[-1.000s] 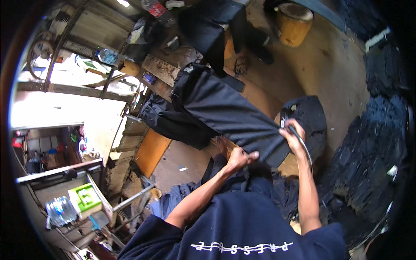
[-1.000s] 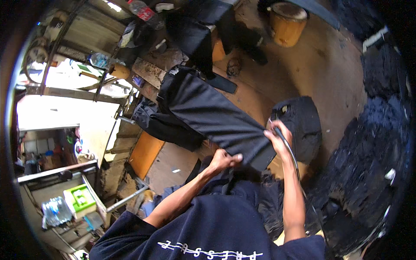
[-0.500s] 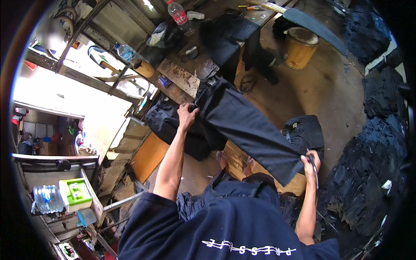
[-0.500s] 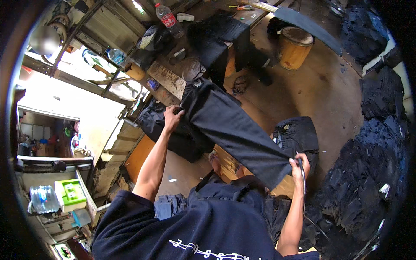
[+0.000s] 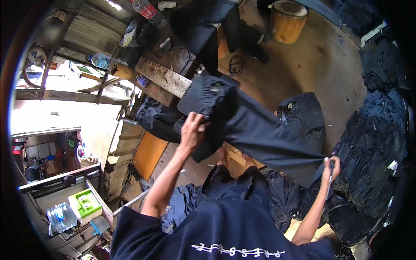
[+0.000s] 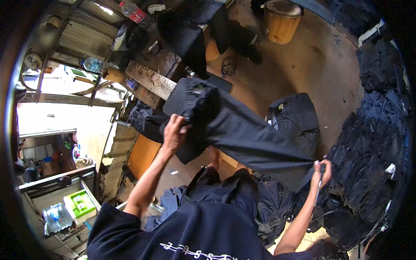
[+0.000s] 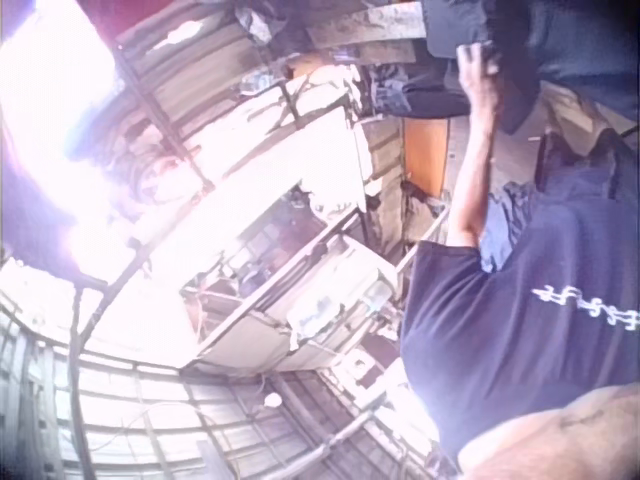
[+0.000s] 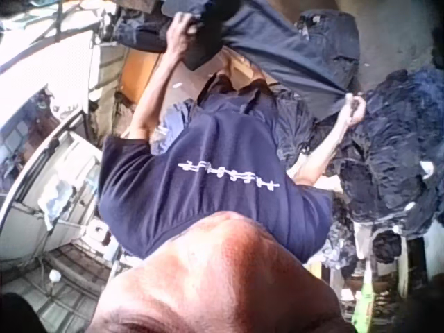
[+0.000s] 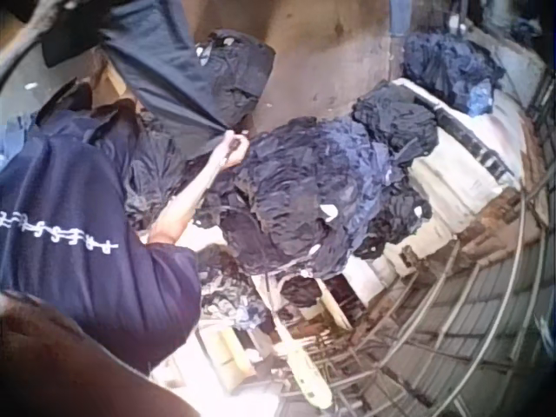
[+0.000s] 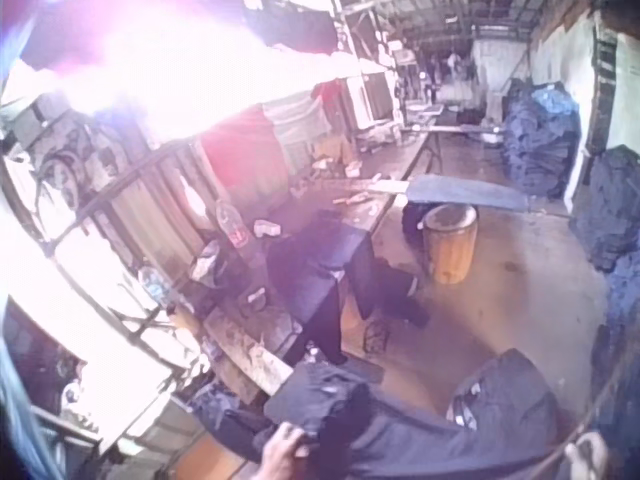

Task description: The person uses a small rotary tool to trim loose threads from the seams and edges of black pants. They repeatedly reposition the pants on a wooden board, working along hems, pockets, and side seams while holding the fabric steady with one hand.

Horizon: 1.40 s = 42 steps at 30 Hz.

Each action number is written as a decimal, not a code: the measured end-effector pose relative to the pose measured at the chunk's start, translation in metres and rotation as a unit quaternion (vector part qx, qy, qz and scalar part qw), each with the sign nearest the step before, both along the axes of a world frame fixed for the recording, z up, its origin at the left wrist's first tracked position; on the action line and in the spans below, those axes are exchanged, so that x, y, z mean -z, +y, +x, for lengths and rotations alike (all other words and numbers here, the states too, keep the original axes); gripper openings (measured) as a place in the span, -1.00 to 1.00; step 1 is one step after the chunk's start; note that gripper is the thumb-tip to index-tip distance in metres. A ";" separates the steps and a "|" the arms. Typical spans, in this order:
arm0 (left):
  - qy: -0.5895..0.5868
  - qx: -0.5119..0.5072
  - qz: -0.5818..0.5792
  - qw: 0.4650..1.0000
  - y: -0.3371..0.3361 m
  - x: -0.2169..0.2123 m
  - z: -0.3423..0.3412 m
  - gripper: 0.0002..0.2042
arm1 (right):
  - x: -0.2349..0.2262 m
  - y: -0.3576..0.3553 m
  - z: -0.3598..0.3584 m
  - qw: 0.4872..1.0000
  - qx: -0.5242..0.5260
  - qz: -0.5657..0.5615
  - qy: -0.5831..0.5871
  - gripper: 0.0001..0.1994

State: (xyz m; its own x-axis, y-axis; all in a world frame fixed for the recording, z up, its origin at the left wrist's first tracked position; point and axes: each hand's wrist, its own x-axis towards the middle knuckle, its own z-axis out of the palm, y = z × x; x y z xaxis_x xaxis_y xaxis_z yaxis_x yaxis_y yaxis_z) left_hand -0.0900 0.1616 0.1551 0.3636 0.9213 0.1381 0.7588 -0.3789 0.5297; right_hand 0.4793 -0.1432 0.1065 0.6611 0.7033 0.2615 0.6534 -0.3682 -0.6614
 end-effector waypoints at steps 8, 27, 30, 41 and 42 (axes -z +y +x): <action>-0.066 0.037 -0.189 0.979 -0.077 0.000 0.137 -0.44 | -0.036 0.098 0.238 0.965 0.174 0.019 -0.194 -0.73; -0.093 -0.217 0.014 0.972 -0.033 0.034 0.063 -0.25 | -0.038 0.196 -0.205 0.920 -0.366 0.044 0.133 -0.59; 0.030 -0.230 -0.055 0.971 -0.045 0.049 0.079 -0.31 | -0.016 0.169 -0.230 0.921 -0.360 0.018 0.148 -0.49; 0.043 -0.068 0.144 0.986 0.184 0.080 -0.043 -0.39 | 0.009 0.269 -0.382 0.937 -0.317 0.086 0.120 -0.50; 0.044 -0.057 0.160 0.984 0.209 0.079 -0.050 -0.38 | 0.008 0.280 -0.395 0.934 -0.311 0.085 0.154 -0.50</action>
State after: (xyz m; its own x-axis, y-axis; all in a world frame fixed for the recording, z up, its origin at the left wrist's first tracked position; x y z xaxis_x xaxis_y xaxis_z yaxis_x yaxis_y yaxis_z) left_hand -0.1401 0.3710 0.0763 0.2834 0.8712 0.4008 0.8439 -0.4251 0.3273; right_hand 0.0840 0.1365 0.0987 0.2014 0.9416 0.2699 0.4754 0.1470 -0.8674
